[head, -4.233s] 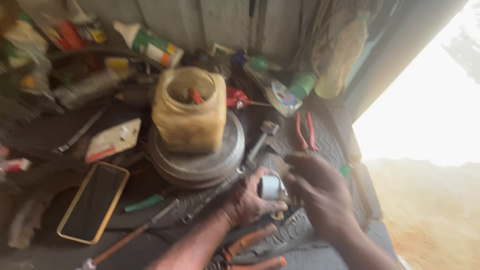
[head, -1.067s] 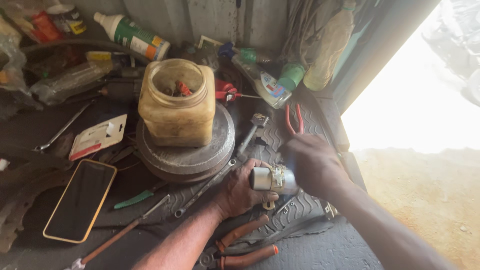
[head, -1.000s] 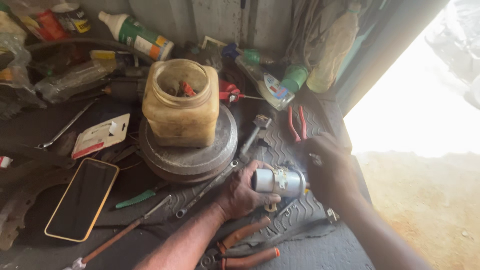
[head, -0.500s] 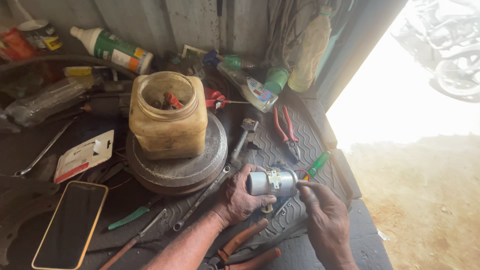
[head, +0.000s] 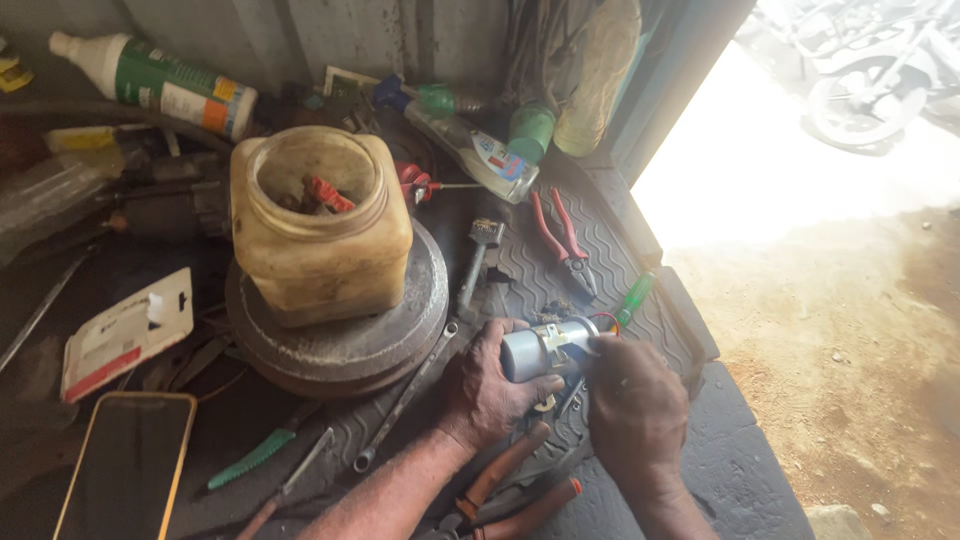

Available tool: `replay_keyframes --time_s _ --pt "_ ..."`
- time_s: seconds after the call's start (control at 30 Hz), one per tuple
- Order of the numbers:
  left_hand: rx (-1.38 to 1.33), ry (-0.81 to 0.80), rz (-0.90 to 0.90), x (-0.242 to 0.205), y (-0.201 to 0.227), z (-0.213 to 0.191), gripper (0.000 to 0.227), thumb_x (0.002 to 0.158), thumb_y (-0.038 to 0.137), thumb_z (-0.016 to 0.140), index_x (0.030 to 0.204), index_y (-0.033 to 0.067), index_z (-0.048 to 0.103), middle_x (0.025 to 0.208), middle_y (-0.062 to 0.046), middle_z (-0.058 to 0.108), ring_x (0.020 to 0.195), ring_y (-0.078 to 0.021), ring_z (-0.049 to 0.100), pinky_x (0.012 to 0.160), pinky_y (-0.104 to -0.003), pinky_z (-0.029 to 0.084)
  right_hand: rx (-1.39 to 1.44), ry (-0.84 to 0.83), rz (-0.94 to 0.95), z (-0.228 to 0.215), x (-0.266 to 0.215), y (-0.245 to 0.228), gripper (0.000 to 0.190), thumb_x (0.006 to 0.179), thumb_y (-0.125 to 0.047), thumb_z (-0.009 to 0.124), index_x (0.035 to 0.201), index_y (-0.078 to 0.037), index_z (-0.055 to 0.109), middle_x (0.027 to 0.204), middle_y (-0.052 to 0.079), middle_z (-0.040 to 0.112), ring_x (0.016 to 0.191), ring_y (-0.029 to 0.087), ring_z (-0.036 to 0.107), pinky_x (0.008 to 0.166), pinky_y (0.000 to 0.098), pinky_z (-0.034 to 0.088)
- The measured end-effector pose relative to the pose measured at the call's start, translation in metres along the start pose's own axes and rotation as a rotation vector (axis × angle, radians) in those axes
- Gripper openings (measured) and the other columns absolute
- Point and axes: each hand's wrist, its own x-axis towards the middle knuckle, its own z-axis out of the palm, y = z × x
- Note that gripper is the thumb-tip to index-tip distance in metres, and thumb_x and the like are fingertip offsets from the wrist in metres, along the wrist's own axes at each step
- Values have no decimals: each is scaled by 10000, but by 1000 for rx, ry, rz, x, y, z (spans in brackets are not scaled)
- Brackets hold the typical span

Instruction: The person assembles a small automotive motor component on a workbench. They use a screwdriver to tighten screws on the housing and a small metal strip to scrape parts during the assembly.

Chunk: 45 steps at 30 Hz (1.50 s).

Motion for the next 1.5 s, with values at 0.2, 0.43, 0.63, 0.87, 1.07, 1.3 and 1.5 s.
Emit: replay_keyframes --time_s 0.2,0.43,0.63,0.87,1.07,1.3,1.5 --pt "-52 -43 -5 2 7 -7 731 621 372 921 1223 116 594 1093 -111 732 993 -284 736 854 -400 571 -133 -37 -99 1 5 -11 19 875 -133 668 886 -121 677 841 88 642 828 329 645 748 456 494" --pt "-48 -65 -60 4 15 -11 717 624 369 918 1214 123 594 1074 -110 741 977 -291 735 836 -406 569 -214 -87 -240 4 19 -14 46 849 -79 635 883 -109 632 821 107 597 814 346 630 753 472 491" --pt "-101 -29 14 3 10 -7 706 645 358 916 1212 97 584 1070 -119 727 966 -288 730 816 -414 571 -256 -159 -220 4 25 -19 98 802 -51 640 880 -110 633 815 102 601 795 333 640 740 471 495" --pt "-148 -53 -19 3 4 -5 672 658 331 917 1196 93 593 1041 -106 738 931 -249 735 795 -390 579 -202 -168 -249 3 28 -20 107 749 -75 693 817 -74 611 837 145 619 791 371 642 714 494 501" --pt "-184 -14 17 3 0 2 709 667 326 918 1232 83 566 1037 -109 715 909 -241 732 763 -380 593 -152 -96 -387 4 28 -17 115 740 -22 635 835 -67 589 894 151 637 858 376 655 734 443 533" --pt "-210 -46 12 2 1 -2 686 675 338 899 1229 89 579 1024 -119 748 904 -255 752 757 -390 594 -193 -179 -255 2 37 -25 65 821 -57 673 877 -88 658 828 104 634 802 342 660 721 458 516" --pt "-198 -43 37 -2 0 -3 670 726 340 881 1252 73 564 1051 -139 735 938 -288 754 787 -404 591 -156 -207 -296 4 42 -26 49 861 -90 672 909 -97 670 871 90 638 871 333 654 770 467 499"
